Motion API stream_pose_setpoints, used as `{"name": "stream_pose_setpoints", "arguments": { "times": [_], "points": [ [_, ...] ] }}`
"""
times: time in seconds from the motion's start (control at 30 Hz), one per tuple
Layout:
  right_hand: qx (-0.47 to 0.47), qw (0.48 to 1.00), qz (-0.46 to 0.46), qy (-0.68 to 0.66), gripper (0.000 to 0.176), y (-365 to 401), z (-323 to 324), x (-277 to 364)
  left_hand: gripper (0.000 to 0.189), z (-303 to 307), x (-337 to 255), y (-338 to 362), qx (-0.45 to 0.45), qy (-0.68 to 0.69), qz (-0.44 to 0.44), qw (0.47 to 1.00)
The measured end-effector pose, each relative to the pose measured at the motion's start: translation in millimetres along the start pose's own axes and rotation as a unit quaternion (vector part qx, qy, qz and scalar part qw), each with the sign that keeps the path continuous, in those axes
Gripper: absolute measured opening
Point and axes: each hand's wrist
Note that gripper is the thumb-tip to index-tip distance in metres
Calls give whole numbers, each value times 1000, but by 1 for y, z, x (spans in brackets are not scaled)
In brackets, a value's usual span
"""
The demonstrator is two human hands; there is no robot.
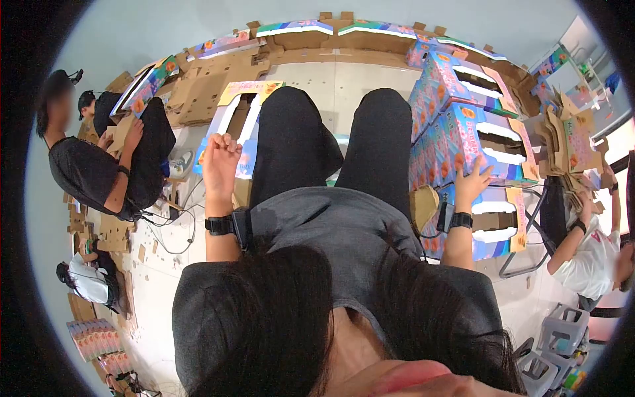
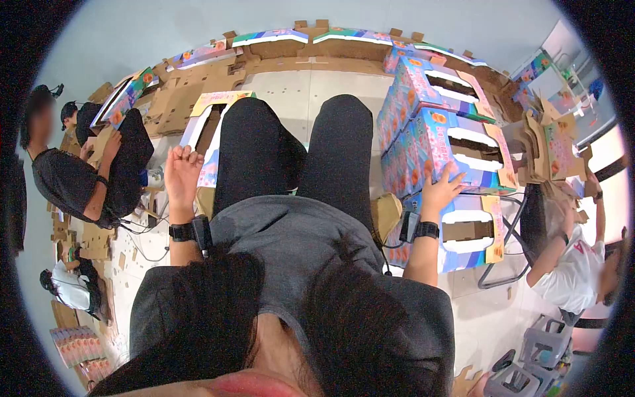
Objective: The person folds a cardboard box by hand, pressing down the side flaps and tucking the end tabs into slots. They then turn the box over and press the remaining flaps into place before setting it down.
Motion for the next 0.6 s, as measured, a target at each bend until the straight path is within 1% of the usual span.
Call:
{"name": "stream_pose_setpoints", "arguments": {
  "times": [0.1, 0.3, 0.4, 0.6],
  "points": [
    [4, 1000, -1, -10, 76, 1, 0, 3, 25, 1, -3, -1, -3, 24, -14, 1000],
    [30, 999, -3, -23, 76, -5, -2, 5, 25, 8, -3, 1, -10, 25, -17, 999],
    [36, 999, 0, -24, 76, -4, -1, 5, 24, 8, -3, 3, -15, 13, -9, 1000],
    [39, 999, 6, -17, 75, -5, -1, 6, 21, 16, 2, 4, -6, 38, 2, 999]
  ]
}}
Point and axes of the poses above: each hand's wrist, its own y-axis away from the middle knuckle, its own z-axis out of the back of the hand, x = y × z, and after that the axes turned 15 degrees about -z, right-handed
